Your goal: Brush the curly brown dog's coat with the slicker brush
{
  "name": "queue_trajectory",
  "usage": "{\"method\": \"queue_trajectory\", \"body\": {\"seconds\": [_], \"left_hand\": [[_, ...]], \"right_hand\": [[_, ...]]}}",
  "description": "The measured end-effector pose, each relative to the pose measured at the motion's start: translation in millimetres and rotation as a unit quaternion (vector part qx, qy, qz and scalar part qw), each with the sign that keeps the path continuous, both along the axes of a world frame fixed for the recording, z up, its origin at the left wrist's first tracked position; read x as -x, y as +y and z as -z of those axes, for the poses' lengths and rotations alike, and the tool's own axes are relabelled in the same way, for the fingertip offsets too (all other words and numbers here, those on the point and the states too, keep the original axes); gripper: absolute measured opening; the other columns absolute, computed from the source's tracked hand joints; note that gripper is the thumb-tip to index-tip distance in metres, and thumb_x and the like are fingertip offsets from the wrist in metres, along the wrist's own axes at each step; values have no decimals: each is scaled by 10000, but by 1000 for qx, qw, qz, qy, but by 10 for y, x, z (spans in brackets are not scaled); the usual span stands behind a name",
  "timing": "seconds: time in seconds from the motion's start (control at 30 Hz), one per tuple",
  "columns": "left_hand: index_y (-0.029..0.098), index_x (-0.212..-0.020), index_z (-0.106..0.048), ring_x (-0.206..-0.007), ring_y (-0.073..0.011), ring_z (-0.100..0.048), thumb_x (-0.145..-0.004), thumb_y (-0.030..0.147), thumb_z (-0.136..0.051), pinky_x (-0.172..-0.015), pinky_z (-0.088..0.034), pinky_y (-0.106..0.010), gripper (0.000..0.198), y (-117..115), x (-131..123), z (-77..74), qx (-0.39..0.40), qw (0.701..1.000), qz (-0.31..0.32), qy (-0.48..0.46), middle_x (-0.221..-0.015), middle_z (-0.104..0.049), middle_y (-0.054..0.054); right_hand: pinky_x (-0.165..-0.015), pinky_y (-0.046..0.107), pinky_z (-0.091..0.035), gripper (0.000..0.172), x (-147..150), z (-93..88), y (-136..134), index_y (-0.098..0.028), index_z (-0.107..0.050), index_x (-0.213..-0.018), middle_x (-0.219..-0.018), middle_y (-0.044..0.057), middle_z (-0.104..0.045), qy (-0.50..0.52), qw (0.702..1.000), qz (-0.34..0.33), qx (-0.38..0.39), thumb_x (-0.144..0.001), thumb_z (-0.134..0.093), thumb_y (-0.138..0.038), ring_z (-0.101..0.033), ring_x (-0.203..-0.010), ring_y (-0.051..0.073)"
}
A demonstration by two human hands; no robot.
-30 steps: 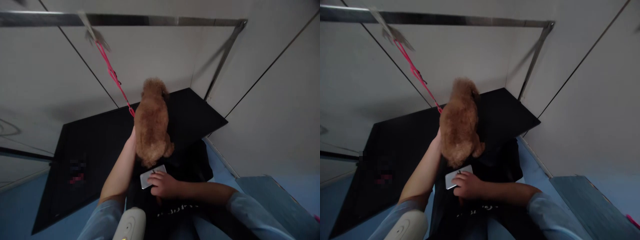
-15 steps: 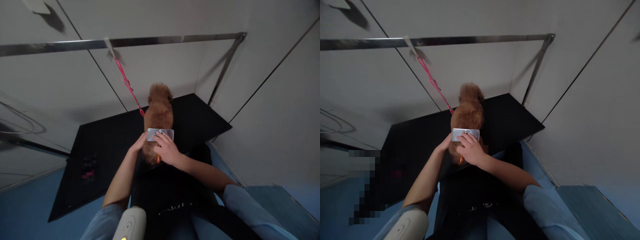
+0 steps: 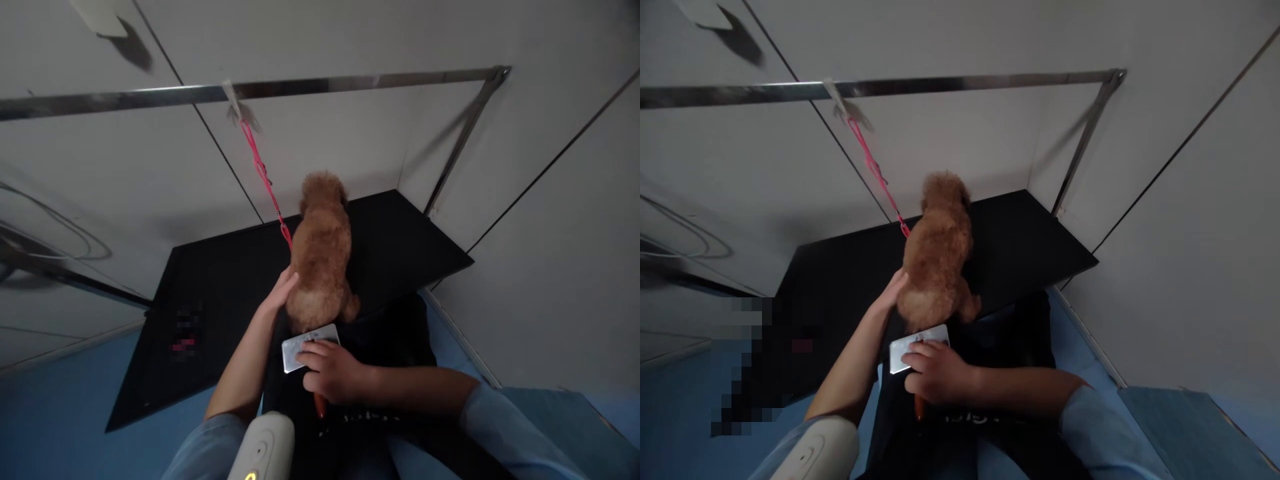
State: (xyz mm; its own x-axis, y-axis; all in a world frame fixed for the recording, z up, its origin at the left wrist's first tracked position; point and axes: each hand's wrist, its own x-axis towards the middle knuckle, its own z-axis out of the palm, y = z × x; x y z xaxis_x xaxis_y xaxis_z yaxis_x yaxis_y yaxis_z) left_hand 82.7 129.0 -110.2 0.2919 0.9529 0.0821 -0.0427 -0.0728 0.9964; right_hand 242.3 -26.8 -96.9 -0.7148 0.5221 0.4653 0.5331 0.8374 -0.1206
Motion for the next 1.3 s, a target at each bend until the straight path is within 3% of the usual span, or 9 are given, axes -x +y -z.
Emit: {"method": "queue_trajectory", "body": {"seconds": [0.13, 0.33, 0.5, 0.63, 0.8, 0.9, 1.07, 1.2, 1.3], "left_hand": [[188, -1022, -663, -1038, -317, -611, -548, 767, -671, -841, -531, -411, 748, -80, 51, 56, -8, 999, -33, -36, -1014, -685, -117], [185, -1229, -574, -1138, -349, -563, -387, 657, -819, -923, -495, -417, 996, -196, 197, 76, 5, 998, 58, -7, -1205, -621, -133], [190, -1285, -517, -1157, -352, -556, -377, 580, -861, -935, -492, -428, 1047, -196, 164, 57, -29, 998, 64, 4, -1236, -600, -130], [167, -1267, -497, -1128, -332, -573, -416, 606, -840, -935, -493, -421, 1018, -180, 76, 93, -44, 999, 23, 2, -1202, -606, -136], [136, -1179, -528, -1086, -310, -589, -505, 650, -776, -930, -492, -420, 884, -169, -49, 106, -82, 994, -65, 16, -1144, -625, -143], [130, -1160, -528, -1076, -302, -595, -544, 647, -756, -928, -493, -413, 836, -163, -109, 94, -89, 992, -82, 24, -1133, -629, -143], [123, -1139, -538, -1038, -288, -612, -558, 652, -740, -898, -508, -400, 811, -155, -150, 99, -99, 987, -123, 37, -1107, -642, -136], [142, -1130, -543, -998, -282, -631, -538, 621, -762, -879, -517, -411, 792, -161, -154, 116, -85, 988, -125, 40, -1092, -659, -125], [137, -1084, -565, -967, -286, -643, -567, 609, -741, -846, -533, -412, 721, -157, -150, 125, -74, 986, -144, 41, -1055, -671, -130]], "right_hand": [[-1076, 489, -331, 149, 18, 150, 1, -187, -649, -776, -1344, 92, -560, 29, 995, 88, -22, -883, -551, -218, -426, -1304, 265], [-940, 407, -445, 202, 106, 479, -285, -190, -634, -698, -1140, 73, -667, -27, 998, -57, 17, -875, -563, -255, -549, -1125, 231], [-1032, 486, -356, 175, 159, 529, -333, -184, -645, -726, -1294, 98, -589, 4, 999, 38, 6, -867, -542, -202, -481, -1228, 260], [-931, 410, -435, 220, 232, 599, -472, -183, -624, -656, -1086, 80, -683, -7, 999, -34, 19, -862, -553, -214, -558, -1095, 235], [-1032, 498, -349, 213, 253, 574, -486, -184, -655, -721, -1272, 94, -604, 17, 998, 66, -11, -879, -514, -208, -473, -1234, 277], [-965, 415, -423, 237, 259, 584, -518, -190, -640, -662, -1090, 59, -680, 3, 1000, 23, 16, -872, -541, -234, -556, -1097, 233], [-1058, 489, -331, 196, 230, 543, -493, -182, -665, -756, -1299, 93, -586, 9, 998, 64, 20, -881, -514, -197, -471, -1239, 262], [-970, 416, -422, 227, 185, 567, -481, -183, -657, -682, -1118, 76, -679, -20, 999, 7, 39, -874, -544, -229, -556, -1101, 238], [-1001, 462, -390, 204, 144, 566, -438, -185, -667, -723, -1215, 86, -639, -8, 999, 31, 20, -877, -537, -218, -512, -1178, 267]]}}
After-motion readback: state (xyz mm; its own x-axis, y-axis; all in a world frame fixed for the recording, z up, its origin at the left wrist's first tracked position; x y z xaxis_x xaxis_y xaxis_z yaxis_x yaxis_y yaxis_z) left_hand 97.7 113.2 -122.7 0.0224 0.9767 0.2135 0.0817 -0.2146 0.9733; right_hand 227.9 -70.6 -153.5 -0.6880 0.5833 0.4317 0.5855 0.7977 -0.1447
